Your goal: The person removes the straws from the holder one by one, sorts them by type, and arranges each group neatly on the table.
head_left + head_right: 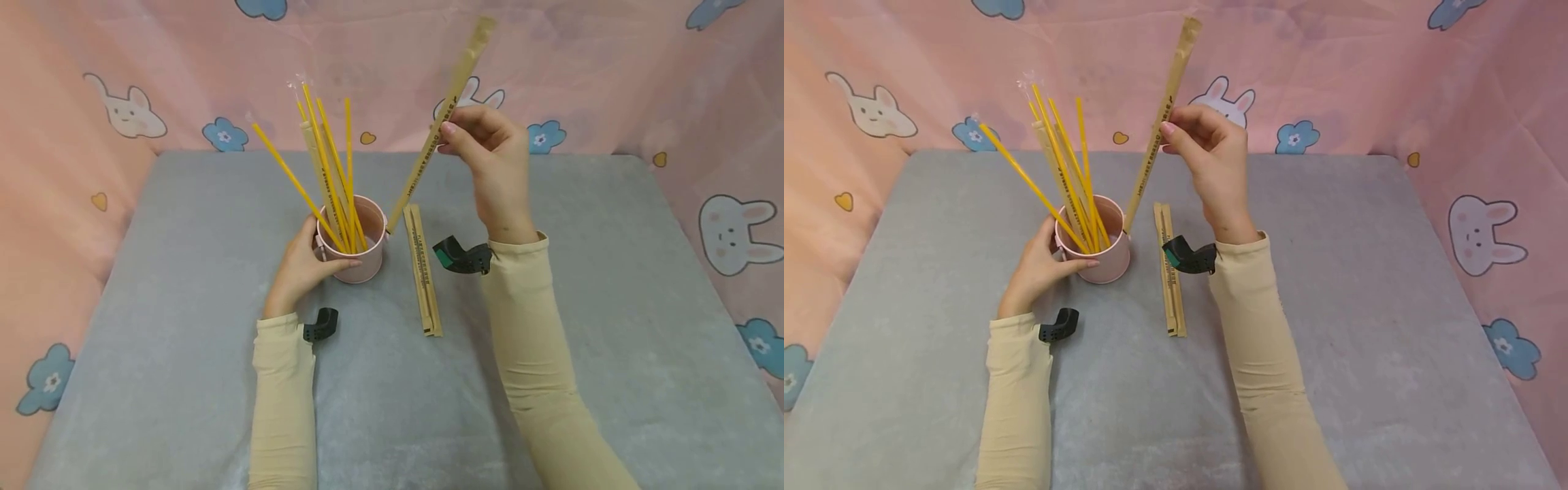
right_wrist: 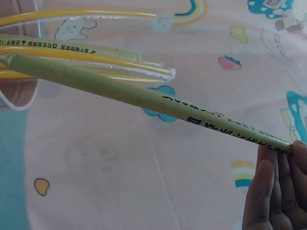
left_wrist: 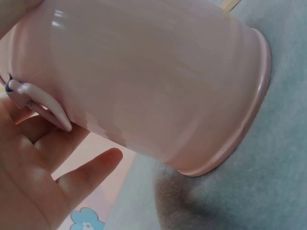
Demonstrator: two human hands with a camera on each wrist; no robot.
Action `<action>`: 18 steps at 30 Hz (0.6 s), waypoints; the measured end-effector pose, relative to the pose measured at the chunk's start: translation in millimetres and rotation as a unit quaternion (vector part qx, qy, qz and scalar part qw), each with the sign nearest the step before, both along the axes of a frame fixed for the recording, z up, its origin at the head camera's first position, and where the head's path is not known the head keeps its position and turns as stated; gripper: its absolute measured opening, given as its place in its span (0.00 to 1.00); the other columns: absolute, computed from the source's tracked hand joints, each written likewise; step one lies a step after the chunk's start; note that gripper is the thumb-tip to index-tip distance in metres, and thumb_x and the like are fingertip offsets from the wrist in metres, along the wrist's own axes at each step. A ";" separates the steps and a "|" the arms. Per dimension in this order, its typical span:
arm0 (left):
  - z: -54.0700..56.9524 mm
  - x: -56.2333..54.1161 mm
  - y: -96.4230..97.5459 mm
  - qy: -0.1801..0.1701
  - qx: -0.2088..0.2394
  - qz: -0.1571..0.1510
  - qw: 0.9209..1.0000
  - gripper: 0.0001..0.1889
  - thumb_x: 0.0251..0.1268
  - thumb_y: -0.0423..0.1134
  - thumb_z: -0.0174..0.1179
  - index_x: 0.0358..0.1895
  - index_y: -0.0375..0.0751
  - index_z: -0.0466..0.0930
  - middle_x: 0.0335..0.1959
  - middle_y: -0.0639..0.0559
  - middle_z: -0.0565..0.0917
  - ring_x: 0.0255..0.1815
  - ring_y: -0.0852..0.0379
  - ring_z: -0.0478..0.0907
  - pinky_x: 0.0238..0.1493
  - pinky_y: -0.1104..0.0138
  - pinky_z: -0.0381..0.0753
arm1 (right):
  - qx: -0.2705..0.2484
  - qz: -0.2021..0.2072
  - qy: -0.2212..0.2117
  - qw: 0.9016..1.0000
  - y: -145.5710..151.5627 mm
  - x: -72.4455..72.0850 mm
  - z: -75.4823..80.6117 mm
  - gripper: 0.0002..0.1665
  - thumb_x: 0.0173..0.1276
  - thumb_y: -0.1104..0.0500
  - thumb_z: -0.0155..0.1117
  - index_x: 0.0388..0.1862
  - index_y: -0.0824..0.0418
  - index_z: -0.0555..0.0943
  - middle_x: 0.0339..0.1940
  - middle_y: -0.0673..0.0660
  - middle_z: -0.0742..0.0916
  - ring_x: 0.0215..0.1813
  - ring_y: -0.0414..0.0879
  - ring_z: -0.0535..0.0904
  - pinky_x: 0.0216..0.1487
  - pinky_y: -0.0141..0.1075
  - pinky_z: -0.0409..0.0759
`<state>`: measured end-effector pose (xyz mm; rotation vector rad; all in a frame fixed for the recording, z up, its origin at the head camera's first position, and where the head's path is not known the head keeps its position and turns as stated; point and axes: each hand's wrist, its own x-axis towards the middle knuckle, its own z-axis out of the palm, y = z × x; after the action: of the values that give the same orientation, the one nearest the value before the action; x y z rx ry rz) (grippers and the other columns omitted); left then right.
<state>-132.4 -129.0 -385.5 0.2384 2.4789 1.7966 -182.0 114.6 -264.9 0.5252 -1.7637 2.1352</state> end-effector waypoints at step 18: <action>-3.2 1.0 2.1 0.006 0.017 -0.001 1.000 0.49 0.42 0.34 0.76 0.70 0.41 0.58 0.63 0.45 0.70 0.65 0.50 0.65 0.68 0.58 0.61 | 0.023 0.025 -0.111 0.993 37.3 25.3 -38.3 0.05 0.62 0.72 0.62 0.33 0.68 0.84 0.29 0.57 0.86 0.31 0.48 0.81 0.39 0.36 0.82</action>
<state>-131.4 -127.0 -388.7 0.2550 2.4569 1.8423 -156.8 151.8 -303.3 0.3573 -1.9401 2.2676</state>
